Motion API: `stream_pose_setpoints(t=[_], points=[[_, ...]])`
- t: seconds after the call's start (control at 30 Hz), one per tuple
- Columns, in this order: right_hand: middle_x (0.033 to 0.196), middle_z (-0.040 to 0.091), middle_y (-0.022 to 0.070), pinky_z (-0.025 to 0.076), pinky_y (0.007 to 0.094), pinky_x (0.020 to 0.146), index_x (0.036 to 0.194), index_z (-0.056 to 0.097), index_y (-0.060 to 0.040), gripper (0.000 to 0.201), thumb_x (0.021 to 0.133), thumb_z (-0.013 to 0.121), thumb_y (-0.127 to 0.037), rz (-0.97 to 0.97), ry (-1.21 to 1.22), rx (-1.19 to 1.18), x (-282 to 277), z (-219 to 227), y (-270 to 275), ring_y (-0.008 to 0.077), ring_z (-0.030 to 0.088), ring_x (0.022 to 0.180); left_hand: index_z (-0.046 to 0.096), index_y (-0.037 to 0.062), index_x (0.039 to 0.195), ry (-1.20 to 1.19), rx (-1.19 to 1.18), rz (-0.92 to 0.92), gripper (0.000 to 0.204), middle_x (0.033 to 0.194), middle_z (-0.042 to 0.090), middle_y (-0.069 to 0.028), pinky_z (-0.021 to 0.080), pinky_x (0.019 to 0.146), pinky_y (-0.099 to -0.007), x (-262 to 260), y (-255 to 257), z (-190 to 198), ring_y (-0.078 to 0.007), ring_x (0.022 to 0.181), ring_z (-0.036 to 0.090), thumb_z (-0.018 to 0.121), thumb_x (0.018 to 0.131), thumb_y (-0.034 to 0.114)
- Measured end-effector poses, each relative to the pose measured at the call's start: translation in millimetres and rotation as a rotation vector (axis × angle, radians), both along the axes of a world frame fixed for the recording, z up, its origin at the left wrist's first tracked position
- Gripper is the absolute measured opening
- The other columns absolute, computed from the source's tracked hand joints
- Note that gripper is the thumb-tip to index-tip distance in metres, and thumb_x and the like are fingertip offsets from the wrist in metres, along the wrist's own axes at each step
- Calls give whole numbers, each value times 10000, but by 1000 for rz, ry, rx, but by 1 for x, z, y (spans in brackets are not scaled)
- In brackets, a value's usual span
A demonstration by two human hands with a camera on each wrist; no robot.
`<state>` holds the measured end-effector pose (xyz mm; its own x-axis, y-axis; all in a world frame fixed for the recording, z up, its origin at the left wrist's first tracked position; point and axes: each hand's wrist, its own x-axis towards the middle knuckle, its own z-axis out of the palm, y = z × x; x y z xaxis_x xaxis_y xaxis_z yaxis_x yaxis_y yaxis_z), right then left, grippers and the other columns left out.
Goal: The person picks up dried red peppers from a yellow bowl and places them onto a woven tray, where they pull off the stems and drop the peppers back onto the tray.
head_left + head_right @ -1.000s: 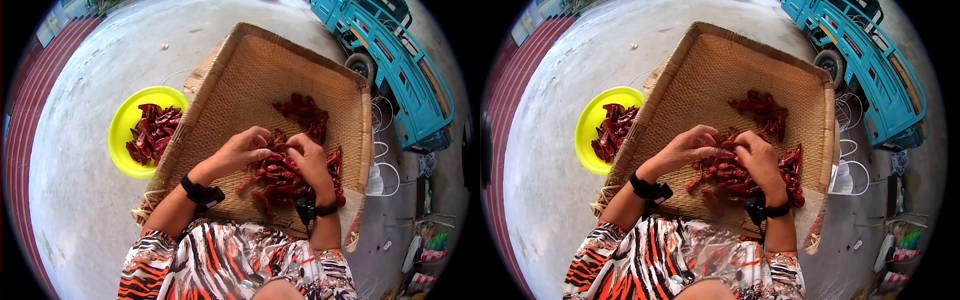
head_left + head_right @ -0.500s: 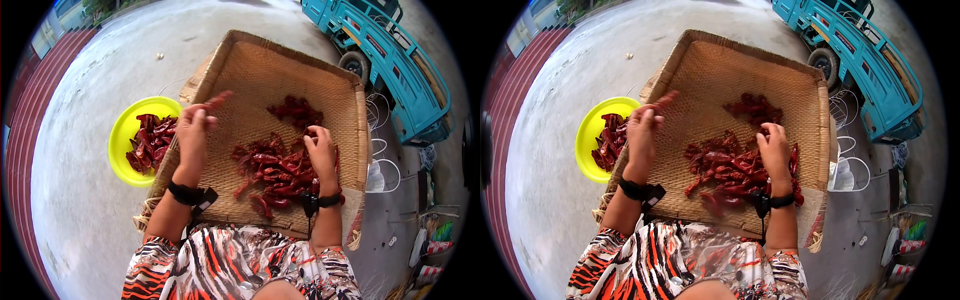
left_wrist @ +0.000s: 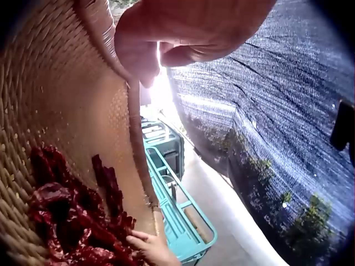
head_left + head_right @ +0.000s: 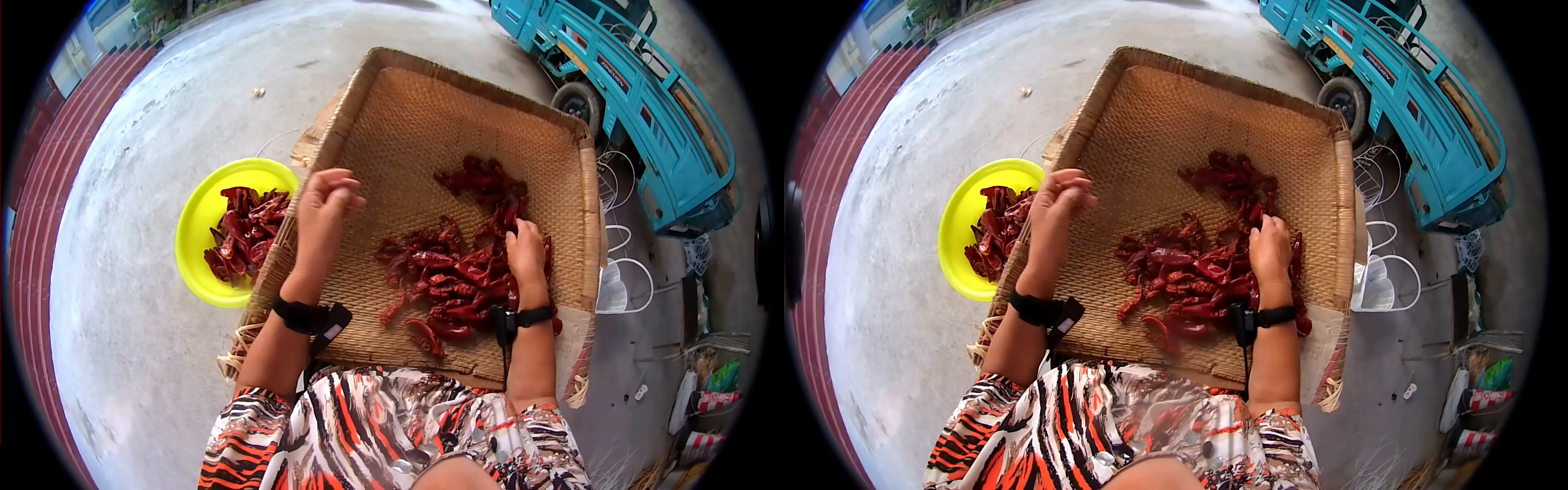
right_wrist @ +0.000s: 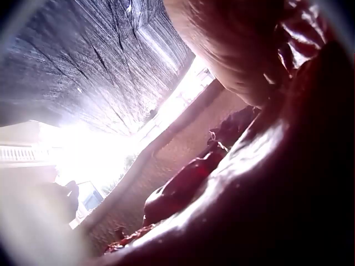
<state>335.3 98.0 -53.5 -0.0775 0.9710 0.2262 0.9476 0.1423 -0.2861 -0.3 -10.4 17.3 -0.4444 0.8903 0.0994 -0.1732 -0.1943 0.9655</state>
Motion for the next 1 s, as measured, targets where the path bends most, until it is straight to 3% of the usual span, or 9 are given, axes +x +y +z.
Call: stream_pose_setpoints(t=[0.1,0.13,0.2,0.33,0.43,0.7,0.77,0.9,1.0], points=[[1209,621,158,494,416,933,1181,627,-22,294,908,635,-132,23,246,57,-9,28,-13,343,599,1094,589,50,1146,12,-44,-282,197,1020,637,-33,511,761,-231,13,1,-9,-95,855,638,581,951,80],[1104,665,140,510,385,866,1086,651,-20,205,892,644,-88,77,314,126,-18,42,-20,307,641,1003,590,49,1150,35,-65,-361,205,1019,635,-31,507,756,-228,16,-2,-7,-94,857,634,601,955,110],[1021,672,124,511,353,824,1043,654,-22,166,883,642,-61,273,504,-2,-35,63,-38,264,651,941,586,48,1193,92,-97,-486,301,1041,638,-29,504,737,-230,19,-2,-9,-89,856,627,660,955,216],[916,653,88,503,285,736,990,641,-19,126,866,629,1,552,731,-250,-71,85,-72,153,629,831,587,41,1229,126,-94,-408,359,1057,652,-24,508,725,-229,41,-8,0,-57,833,612,671,952,254],[921,653,37,500,250,743,1014,638,-31,106,914,620,0,662,830,-389,-83,83,-82,96,613,837,614,44,1184,38,-180,-600,292,991,667,-14,506,720,-226,29,-8,1,-56,818,606,650,966,235],[958,641,9,502,241,754,1047,629,-39,120,943,594,9,675,981,-356,-82,76,-80,68,597,891,629,51,1063,-304,-219,-628,137,943,683,-23,515,665,-213,27,-9,7,-68,717,593,643,954,134],[976,642,26,509,251,753,1057,632,-38,134,932,605,3,652,1045,-390,-82,82,-81,82,609,889,609,50,1078,-336,-154,-536,129,915,675,-36,520,665,-216,24,-7,4,-84,736,620,613,969,118],[1039,619,101,526,295,743,1105,635,-39,214,898,650,-91,447,748,-174,-67,80,-58,170,646,873,554,35,1161,-194,23,29,203,966,664,-64,508,655,-231,14,-2,7,-111,749,629,582,985,134],[1110,619,140,508,371,859,1116,630,-47,246,880,653,-114,347,492,-22,-49,87,-41,281,626,992,496,59,1241,-184,66,408,266,1022,646,-58,499,645,-232,-13,0,6,-125,801,646,559,996,140]])
